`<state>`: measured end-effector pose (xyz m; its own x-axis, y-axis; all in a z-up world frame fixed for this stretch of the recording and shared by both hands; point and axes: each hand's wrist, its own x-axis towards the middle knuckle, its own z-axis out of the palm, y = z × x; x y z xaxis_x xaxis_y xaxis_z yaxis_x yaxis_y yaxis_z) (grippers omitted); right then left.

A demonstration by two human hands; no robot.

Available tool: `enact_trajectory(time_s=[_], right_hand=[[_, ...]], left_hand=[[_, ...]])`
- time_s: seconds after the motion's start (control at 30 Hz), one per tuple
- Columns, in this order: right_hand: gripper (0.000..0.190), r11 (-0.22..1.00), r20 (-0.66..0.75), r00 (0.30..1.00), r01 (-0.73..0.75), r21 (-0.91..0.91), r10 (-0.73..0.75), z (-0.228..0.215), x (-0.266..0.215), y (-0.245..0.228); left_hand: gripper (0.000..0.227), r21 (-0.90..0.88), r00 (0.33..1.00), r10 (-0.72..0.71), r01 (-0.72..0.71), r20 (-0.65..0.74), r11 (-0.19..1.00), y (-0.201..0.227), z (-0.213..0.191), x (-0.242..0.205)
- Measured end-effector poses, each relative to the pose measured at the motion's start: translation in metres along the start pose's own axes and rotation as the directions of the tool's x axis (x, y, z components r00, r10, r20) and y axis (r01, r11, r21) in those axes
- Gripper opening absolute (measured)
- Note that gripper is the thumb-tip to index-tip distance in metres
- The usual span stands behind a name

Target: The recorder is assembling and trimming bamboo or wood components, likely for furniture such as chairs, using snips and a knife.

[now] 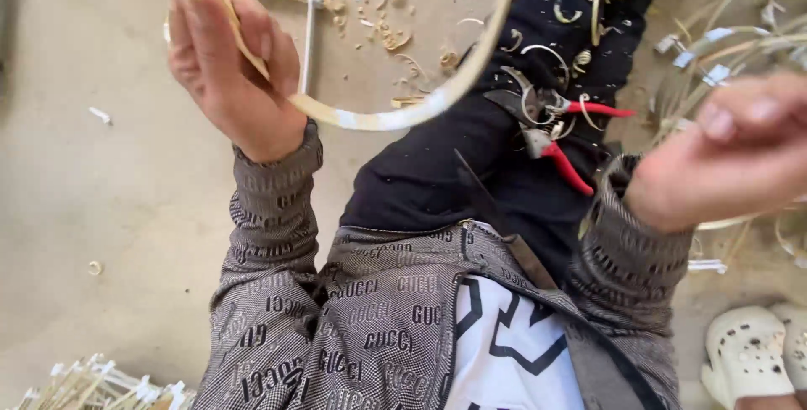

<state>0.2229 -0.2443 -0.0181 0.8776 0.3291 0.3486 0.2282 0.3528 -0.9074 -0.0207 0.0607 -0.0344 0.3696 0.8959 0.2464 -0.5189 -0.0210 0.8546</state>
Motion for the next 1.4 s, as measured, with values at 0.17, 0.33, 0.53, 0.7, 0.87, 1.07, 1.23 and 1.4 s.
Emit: enact_trajectory(time_s=[0.17, 0.33, 0.53, 0.7, 0.87, 1.07, 1.23, 1.4], right_hand=[[0.057, 0.62, 0.497, 0.605, 0.006, -0.784, 0.622, 0.105, 0.005, -0.013], [0.047, 0.785, 0.667, 0.478, -0.554, -0.276, 0.572, 0.116, -0.026, -0.051], [0.014, 0.936, 0.821, 0.466, -0.049, -0.348, 0.33, 0.11, -0.046, -0.052], [0.017, 0.949, 0.889, 0.337, -0.173, -0.265, 0.309, 0.124, -0.088, -0.043], [0.028, 0.956, 0.93, 0.256, -0.2, -0.215, 0.263, 0.118, -0.098, -0.043], [0.043, 0.876, 0.836, 0.309, 0.014, -0.481, 0.454, 0.074, -0.074, -0.048], [0.058, 0.577, 0.58, 0.614, 0.235, -0.782, 0.536, 0.017, -0.064, -0.028], [0.101, 0.299, 0.542, 0.69, 0.452, -0.84, 0.479, -0.004, -0.058, 0.02]], left_hand=[[0.032, -0.296, 0.988, -0.04, 0.083, 0.15, 0.952, -0.007, -0.019, 0.014], [0.032, -0.286, 0.974, -0.218, 0.227, 0.065, 0.931, -0.036, -0.003, -0.005], [0.04, 0.0, 0.938, -0.263, 0.271, 0.227, 0.963, -0.075, 0.024, -0.017], [0.033, -0.005, 0.929, -0.216, 0.228, 0.301, 0.974, -0.073, 0.03, -0.016], [0.031, -0.037, 0.843, -0.354, 0.402, 0.406, 0.915, -0.061, 0.044, -0.028], [0.034, -0.034, 0.715, -0.482, 0.576, 0.507, 0.817, -0.052, 0.039, -0.047], [0.04, 0.0, 0.509, -0.602, 0.763, 0.615, 0.646, -0.044, 0.033, -0.07], [0.036, 0.145, 0.415, -0.669, 0.775, 0.616, 0.615, -0.047, 0.036, -0.114]])
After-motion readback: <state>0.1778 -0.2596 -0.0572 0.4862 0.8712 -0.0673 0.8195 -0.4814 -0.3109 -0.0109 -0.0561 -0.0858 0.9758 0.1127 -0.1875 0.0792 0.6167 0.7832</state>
